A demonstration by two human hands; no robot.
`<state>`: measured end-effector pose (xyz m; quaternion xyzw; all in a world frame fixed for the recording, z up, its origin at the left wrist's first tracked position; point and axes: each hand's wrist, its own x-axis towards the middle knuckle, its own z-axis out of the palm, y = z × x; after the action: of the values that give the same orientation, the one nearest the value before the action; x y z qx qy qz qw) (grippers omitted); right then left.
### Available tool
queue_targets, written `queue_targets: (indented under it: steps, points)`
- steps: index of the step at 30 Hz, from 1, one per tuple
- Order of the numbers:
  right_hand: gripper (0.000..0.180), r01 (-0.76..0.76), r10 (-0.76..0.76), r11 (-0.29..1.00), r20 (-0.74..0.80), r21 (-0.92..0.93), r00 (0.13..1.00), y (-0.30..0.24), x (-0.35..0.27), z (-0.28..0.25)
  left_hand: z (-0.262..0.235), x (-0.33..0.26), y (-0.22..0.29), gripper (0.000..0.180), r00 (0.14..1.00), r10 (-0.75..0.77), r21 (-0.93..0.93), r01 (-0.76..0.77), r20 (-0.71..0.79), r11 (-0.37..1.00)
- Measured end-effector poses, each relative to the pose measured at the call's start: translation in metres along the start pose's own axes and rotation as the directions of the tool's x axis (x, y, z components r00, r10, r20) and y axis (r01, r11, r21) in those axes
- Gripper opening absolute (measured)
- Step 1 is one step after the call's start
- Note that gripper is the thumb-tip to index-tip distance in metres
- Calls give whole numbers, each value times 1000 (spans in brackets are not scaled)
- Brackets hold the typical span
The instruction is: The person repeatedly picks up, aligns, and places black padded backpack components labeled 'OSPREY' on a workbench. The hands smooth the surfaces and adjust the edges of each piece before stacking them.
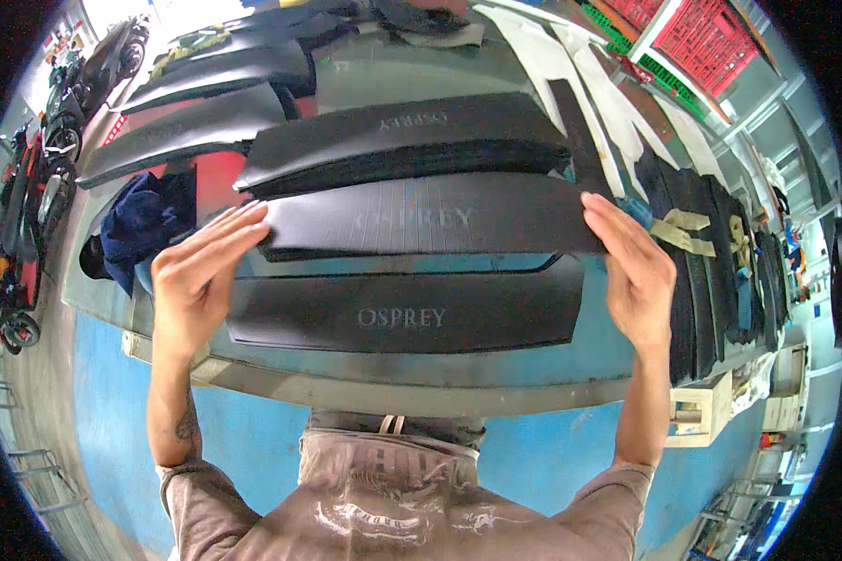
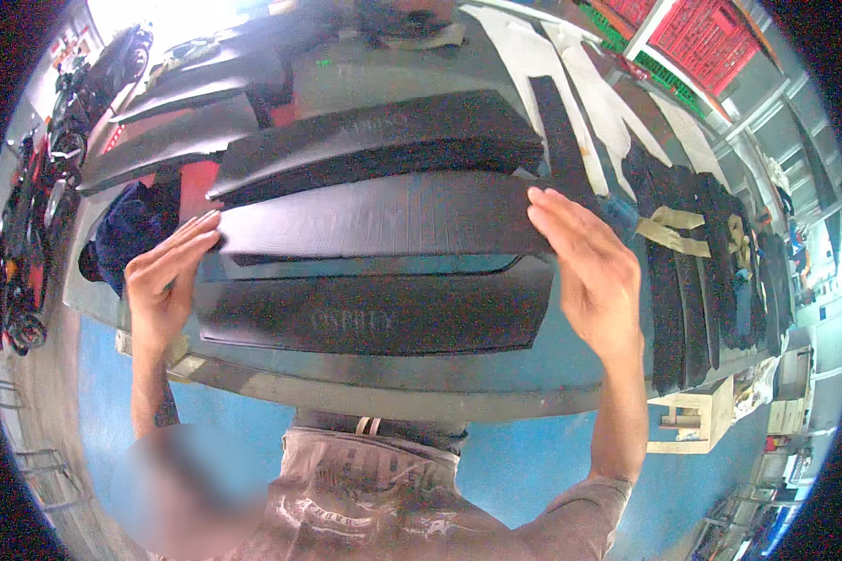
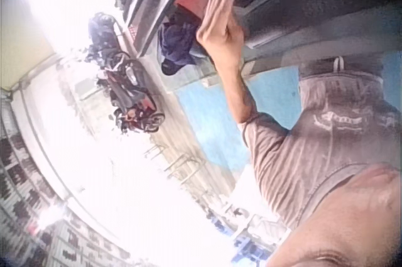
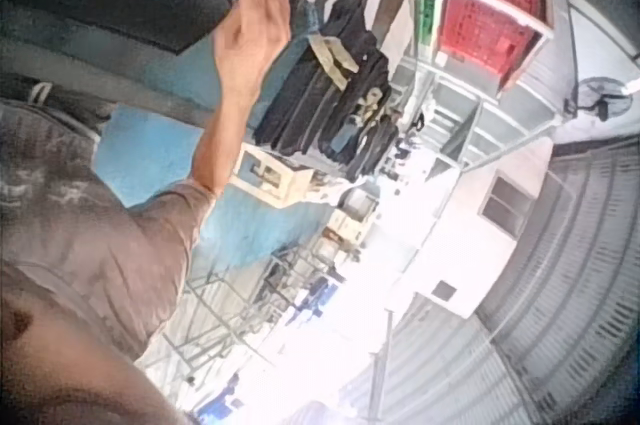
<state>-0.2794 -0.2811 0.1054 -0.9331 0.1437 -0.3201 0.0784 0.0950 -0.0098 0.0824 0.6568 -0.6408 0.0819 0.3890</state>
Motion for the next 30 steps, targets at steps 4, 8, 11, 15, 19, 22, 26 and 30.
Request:
queue_targets:
  steps: [4, 8, 11, 15, 19, 22, 26, 30]
  points:
    - [57, 82, -71, 996, 286, -28, 956, -16, -46, -11, -8, -47, 1, 34, 979, 36, 18, -41, 202, 999]
    - [63, -70, 17, 994, 537, 79, 844, -18, -78, 5, -4, -68, 3, 37, 887, -60, -19, 78, 458, 997]
    - [61, -96, 9, 987, 557, 128, 830, -15, -80, 6, -11, -62, 12, 37, 875, -54, -33, 80, 482, 996]
    - [54, -24, -47, 990, 500, 136, 865, -12, -52, -4, -10, -45, 12, 37, 916, -36, 87, 2, 399, 996]
    - [50, -71, 76, 997, 386, -27, 919, 1, -10, 12, 21, 1, 1, 32, 956, 45, 151, -92, 288, 984]
    - [43, 45, 7, 990, 360, -135, 933, 28, 12, 42, 43, 26, -16, 30, 909, 88, 160, -166, 408, 973]
    - [36, 27, 99, 975, 534, -223, 840, 37, 18, 52, 46, 24, -28, 29, 857, 13, 140, -99, 514, 985]
    - [30, -66, 185, 971, 538, -232, 822, 23, 22, 48, 45, 17, -11, 29, 912, 24, 139, -88, 410, 986]
